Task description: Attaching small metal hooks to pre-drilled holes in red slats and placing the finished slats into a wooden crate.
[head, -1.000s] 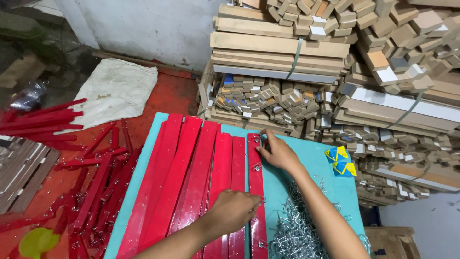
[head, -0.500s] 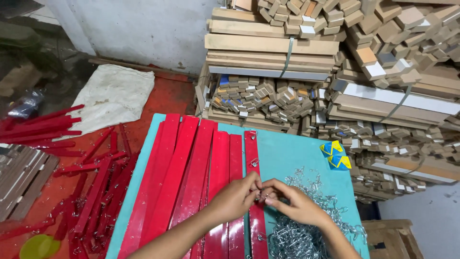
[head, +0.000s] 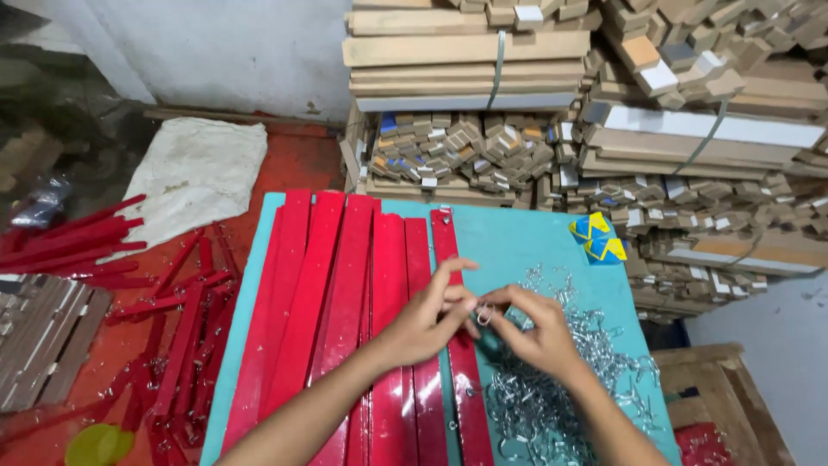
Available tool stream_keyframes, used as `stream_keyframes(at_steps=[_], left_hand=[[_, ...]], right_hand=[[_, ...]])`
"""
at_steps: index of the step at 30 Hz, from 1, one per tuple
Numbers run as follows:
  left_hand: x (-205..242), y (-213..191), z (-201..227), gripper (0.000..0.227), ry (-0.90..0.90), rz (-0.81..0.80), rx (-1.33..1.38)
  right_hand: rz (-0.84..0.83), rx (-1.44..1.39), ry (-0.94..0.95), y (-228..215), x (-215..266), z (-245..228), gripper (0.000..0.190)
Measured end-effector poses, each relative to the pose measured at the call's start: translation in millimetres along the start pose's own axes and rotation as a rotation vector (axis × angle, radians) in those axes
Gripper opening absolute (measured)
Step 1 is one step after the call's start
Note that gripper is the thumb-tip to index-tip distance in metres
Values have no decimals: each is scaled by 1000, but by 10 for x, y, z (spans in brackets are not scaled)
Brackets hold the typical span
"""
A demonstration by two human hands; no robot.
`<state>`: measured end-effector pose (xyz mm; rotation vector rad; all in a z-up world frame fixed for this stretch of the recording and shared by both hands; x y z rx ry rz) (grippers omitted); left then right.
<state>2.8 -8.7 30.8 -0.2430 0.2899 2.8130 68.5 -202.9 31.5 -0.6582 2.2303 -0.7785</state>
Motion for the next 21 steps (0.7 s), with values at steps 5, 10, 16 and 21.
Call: stream_keyframes(at_steps=[5,10,16,21], left_hand=[[1,-36,68,53,168,-5,-19],[69,20,93,31,82,-178,-671],[80,-46,-212,38,-159,-387,-1016],[49,-90,-294,39,-180,-388,-1021]], right_hand=[[219,-128,-69,-483,2,-393,5],[100,-102,-2,-618,295,-409,11],[-238,-52,185,-466,638,-332,8],[-361,-51,287,-387,888,-507,14]])
Point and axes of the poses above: each hand's wrist, its own x-axis away from the middle knuckle, its own y-axis out of the palm, z = x × y, the point moved 1 cm from there along -x, towards the middle knuckle, and after that the axes turned 13 degrees about x, right-handed, at the moved point
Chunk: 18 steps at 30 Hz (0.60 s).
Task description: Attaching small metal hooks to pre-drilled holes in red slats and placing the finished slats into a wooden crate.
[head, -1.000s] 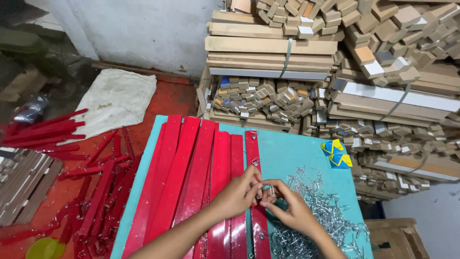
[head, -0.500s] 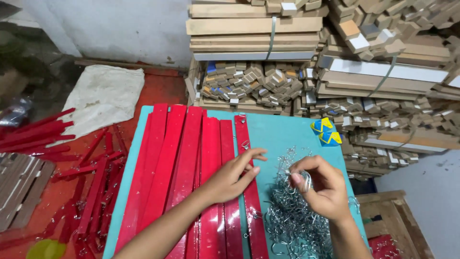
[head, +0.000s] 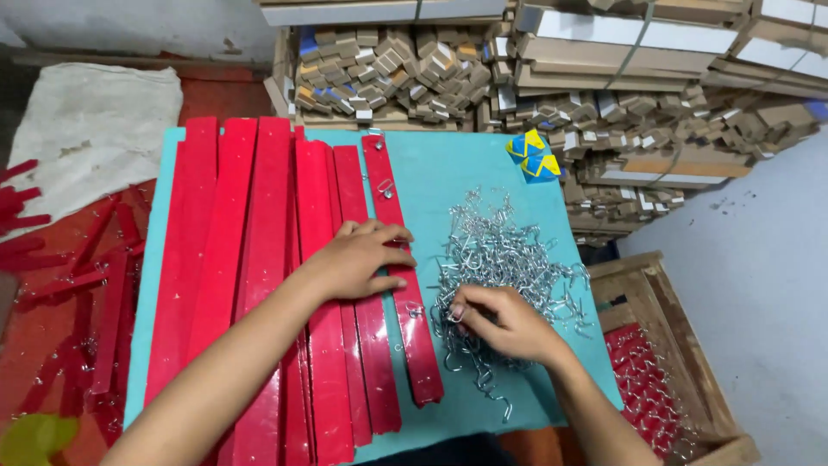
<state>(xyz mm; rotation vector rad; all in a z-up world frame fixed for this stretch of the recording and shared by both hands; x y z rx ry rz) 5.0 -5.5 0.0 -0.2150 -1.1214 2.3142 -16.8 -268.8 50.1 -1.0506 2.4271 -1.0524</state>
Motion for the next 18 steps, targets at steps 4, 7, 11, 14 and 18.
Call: stream_keyframes(at_steps=[4,7,11,14,18], left_hand=[[3,-15,-18,52,-15,11,76],[7,-18,19,59,-22,-8,93],[5,-35,-1,62,-7,-7,71],[12,-1,-3,60,-7,-18,68],[14,-21,24,64,-14,-15,70]], right_hand=[[-58,-129,21,142,179,-8,17],[-102,-195,164,226,337,-56,20],[-94,-343,228,526,462,152,20],[-117,-422,247,714,542,255,20],[-89,-447,242,818,577,342,19]])
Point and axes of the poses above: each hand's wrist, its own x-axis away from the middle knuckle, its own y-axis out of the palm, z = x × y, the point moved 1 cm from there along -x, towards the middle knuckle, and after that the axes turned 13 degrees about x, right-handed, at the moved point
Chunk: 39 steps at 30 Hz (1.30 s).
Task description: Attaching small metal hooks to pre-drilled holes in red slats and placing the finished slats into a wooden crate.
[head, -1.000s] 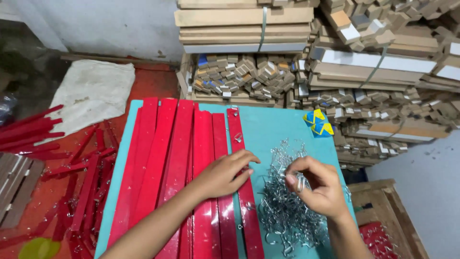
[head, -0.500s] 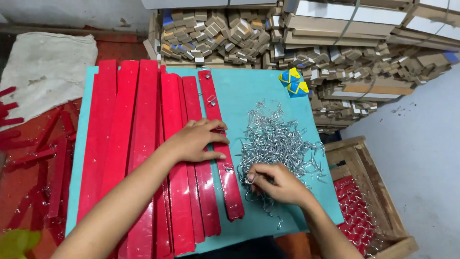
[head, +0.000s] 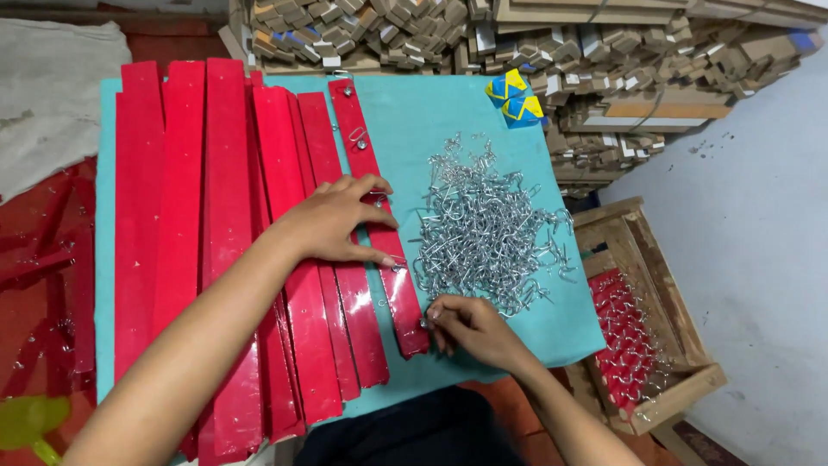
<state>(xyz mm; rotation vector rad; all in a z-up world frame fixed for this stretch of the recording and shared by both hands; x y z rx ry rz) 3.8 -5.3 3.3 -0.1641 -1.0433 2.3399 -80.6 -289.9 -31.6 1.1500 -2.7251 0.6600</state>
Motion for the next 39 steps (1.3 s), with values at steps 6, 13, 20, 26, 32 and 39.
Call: stream_keyframes(at_steps=[6,13,20,26,32,39], left_hand=[[-8,75,-57,62,-4,4,-8],[-30,76,-66,65,-16,-19,-27],[-47,84,-82,70,-18,-16,-42],[-43,67,-85,70,-12,-136,-58],[-36,65,-37,76,-19,-138,-64],[-54,121,-85,68,-20,-153,-95]], right_hand=[[60,-8,20,29,69,-14,22],[167,35,-12,144,84,-45,17],[297,143,-40,353,111,-257,13],[336,114,93,460,149,-268,21],[325,64,44,439,141,-195,24],[376,126,99,551,158,7,23]])
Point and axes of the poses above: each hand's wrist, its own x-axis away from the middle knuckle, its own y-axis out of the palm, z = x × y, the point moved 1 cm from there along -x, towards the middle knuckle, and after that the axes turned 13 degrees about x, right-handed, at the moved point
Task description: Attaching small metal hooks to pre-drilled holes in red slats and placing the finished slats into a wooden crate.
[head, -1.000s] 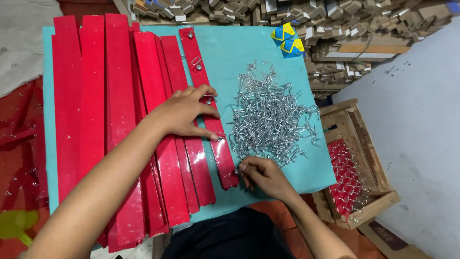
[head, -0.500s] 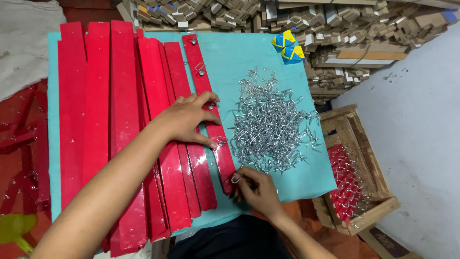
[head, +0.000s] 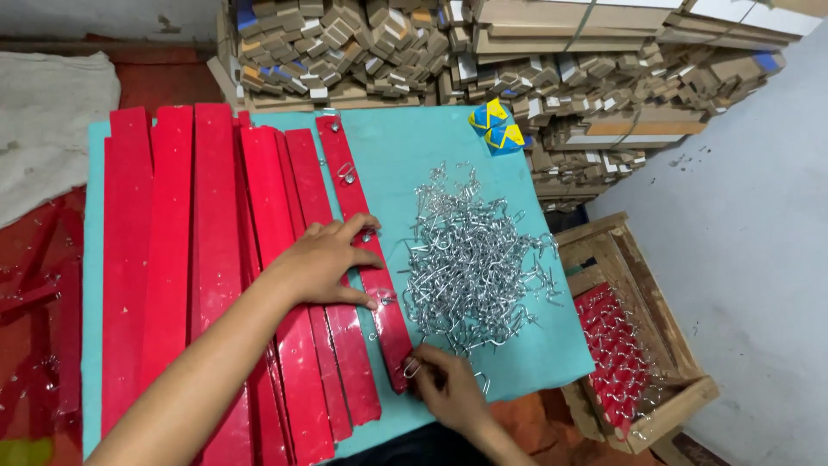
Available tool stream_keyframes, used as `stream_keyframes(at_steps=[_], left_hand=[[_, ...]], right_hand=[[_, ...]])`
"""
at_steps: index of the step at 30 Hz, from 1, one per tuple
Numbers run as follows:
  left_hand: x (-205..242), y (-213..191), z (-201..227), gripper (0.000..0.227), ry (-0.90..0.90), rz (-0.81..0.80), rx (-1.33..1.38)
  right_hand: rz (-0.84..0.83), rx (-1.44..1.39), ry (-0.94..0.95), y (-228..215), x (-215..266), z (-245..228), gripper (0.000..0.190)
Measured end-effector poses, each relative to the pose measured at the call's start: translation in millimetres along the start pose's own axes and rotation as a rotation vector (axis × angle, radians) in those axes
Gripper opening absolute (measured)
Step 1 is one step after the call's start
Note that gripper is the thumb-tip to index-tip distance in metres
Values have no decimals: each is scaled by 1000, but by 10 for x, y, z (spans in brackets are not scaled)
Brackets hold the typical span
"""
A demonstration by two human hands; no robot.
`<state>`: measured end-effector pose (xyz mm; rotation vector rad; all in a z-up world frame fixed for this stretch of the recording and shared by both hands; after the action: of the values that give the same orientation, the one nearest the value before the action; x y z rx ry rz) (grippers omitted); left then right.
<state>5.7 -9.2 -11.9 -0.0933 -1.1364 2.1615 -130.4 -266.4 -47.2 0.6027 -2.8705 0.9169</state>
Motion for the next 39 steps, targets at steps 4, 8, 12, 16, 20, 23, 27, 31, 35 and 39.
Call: stream_keyframes(at_steps=[4,8,12,16,20,23,27,31,35,39], left_hand=[[-16,-26,9,71,-22,-19,-33],[5,-29,80,71,-39,-34,-37],[7,-107,192,71,-75,-126,-45],[19,17,124,72,5,-102,-67],[-8,55,62,70,13,-101,-68],[20,133,39,65,105,12,-72],[76,-23,117,59,-10,167,-18],[184,-322,373,46,-123,409,205],[187,-333,326,38,-227,490,490],[136,-251,126,34,-170,663,879]], right_hand=[[-36,104,39,-21,-47,-12,20],[-100,-17,104,-5,-46,33,18],[-133,1,342,72,-60,196,21],[-74,-62,337,282,-49,594,22],[-238,266,543,46,-343,467,29],[-384,462,724,6,-216,344,37],[-424,504,406,48,-214,149,100],[-317,685,358,177,-141,205,110],[-276,660,263,97,-150,78,75],[-172,625,180,-127,-200,-322,53]])
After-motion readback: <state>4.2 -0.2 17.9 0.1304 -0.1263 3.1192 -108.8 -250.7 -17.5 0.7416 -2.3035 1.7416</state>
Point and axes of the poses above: each hand's wrist, its own x-axis away from the middle knuckle, its own y-axis out of the palm, z = x × y, the point moved 1 cm from there along -x, towards the middle knuckle, and after that the axes turned 13 degrees about x, right-handed, at the moved point
